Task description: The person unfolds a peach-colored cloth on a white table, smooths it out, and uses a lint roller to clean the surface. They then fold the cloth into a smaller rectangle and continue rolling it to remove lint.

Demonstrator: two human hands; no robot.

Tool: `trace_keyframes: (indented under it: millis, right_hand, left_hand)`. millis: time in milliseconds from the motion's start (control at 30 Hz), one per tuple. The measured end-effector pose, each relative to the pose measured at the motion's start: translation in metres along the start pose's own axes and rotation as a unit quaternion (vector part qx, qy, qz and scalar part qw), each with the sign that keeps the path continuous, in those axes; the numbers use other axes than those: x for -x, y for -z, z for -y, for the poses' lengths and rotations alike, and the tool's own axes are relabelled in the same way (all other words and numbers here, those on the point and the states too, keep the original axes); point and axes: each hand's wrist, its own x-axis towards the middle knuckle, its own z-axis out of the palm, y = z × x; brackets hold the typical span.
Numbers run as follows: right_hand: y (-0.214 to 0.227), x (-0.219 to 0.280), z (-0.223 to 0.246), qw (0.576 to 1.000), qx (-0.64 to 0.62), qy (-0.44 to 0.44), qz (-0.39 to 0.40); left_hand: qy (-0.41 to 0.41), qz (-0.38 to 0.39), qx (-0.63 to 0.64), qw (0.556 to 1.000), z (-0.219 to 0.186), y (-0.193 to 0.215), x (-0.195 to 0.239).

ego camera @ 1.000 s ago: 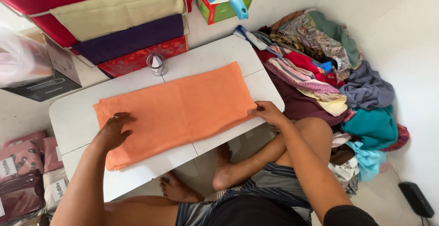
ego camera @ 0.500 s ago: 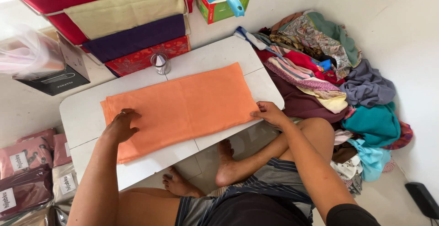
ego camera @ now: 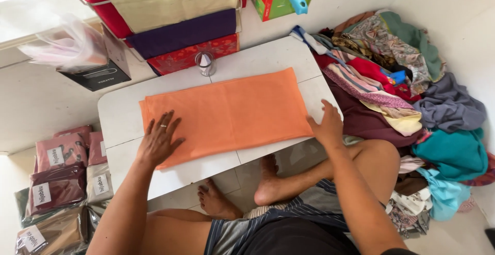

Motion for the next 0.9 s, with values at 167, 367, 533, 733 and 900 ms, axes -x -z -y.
trace_keyframes:
  millis: [167,367,533,733,900]
  right_hand:
    - [-0.054,-0.002,0.083,0.967,-0.035,0.231,-0.106]
    - [-0.061,-0.023,0.098,0.933,0.234,0.257,0.092]
    - [-0.059,-0.046,0.093,0.92,0.244,0.269,0.148]
    - [-0.07,-0.08,0.1,0.931,0.226,0.264,0.111]
    - [-0.072,-0.099,0.096,0.922,0.262,0.261,0.119]
  left_hand:
    - [-0.01,0.0,0.007,1.0,-0.016,-0.016,0.022]
    - [0.052,0.049,0.024,0.997,-0.028,-0.03,0.044]
    - [0.095,0.043,0.05,0.993,-0.038,-0.036,0.053]
    - [0.083,0.025,0.073,0.994,0.008,-0.028,0.025]
    - [0.082,0.059,0.026,0.995,0.02,-0.023,0.031]
